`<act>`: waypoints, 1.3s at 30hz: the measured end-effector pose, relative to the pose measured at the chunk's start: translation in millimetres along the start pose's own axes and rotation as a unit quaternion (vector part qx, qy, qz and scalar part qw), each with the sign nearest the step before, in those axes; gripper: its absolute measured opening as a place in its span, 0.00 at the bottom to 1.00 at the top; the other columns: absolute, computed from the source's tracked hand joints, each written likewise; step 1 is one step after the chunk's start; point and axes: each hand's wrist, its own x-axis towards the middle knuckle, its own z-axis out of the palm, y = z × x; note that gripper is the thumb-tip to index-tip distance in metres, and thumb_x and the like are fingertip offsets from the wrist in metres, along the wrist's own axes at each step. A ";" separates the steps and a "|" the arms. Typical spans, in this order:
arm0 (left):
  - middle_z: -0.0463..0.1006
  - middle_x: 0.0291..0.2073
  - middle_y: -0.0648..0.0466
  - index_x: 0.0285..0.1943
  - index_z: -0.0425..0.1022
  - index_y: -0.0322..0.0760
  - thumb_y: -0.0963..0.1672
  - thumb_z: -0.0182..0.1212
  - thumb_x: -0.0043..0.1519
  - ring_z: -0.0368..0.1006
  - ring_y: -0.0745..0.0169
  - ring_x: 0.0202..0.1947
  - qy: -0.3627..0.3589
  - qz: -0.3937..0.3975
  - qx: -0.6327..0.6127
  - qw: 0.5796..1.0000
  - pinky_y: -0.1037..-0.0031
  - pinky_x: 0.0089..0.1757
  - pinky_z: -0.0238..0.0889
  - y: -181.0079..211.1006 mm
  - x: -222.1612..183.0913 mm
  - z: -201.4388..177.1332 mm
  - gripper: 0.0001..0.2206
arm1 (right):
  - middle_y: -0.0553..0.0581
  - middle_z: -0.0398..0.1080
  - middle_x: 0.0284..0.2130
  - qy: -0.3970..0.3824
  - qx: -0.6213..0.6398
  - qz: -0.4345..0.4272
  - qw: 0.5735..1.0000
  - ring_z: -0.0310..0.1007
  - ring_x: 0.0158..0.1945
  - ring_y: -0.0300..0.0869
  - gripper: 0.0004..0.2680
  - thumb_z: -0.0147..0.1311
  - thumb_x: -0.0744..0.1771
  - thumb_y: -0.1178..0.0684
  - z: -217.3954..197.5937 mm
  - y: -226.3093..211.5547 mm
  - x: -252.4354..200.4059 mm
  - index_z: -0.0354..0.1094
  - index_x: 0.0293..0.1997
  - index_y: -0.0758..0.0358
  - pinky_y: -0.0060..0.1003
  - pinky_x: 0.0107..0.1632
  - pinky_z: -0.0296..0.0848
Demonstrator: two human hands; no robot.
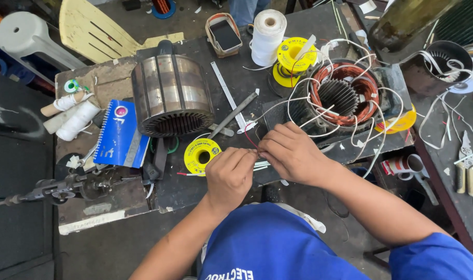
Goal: Connecting and organizing wires on an electric motor stator at a workbench.
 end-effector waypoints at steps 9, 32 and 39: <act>0.79 0.27 0.50 0.43 0.77 0.38 0.43 0.63 0.61 0.80 0.46 0.31 -0.102 -0.145 -0.163 0.971 0.66 0.31 0.74 -14.3 4.0 -20.2 0.06 | 0.55 0.71 0.26 -0.036 0.117 0.075 0.990 0.70 0.29 0.49 0.02 0.56 0.66 0.60 -13.6 3.9 11.6 0.72 0.34 0.64 0.40 0.36 0.68; 0.78 0.25 0.47 0.44 0.77 0.35 0.44 0.55 0.66 0.78 0.50 0.28 -0.168 -0.140 -0.128 0.967 0.69 0.30 0.71 -13.8 0.9 -19.0 0.08 | 0.60 0.72 0.28 -0.033 0.141 0.067 0.987 0.71 0.29 0.55 0.03 0.54 0.67 0.61 -3.3 4.9 5.0 0.72 0.36 0.68 0.45 0.35 0.71; 0.71 0.20 0.58 0.37 0.78 0.38 0.44 0.47 0.67 0.66 0.68 0.24 -0.327 -0.423 -0.276 0.799 0.75 0.32 0.58 -54.3 -103.8 -74.7 0.12 | 0.61 0.69 0.38 -0.096 0.025 0.028 0.995 0.67 0.39 0.52 0.05 0.47 0.69 0.59 -19.5 0.8 0.5 0.68 0.45 0.67 0.52 0.59 0.68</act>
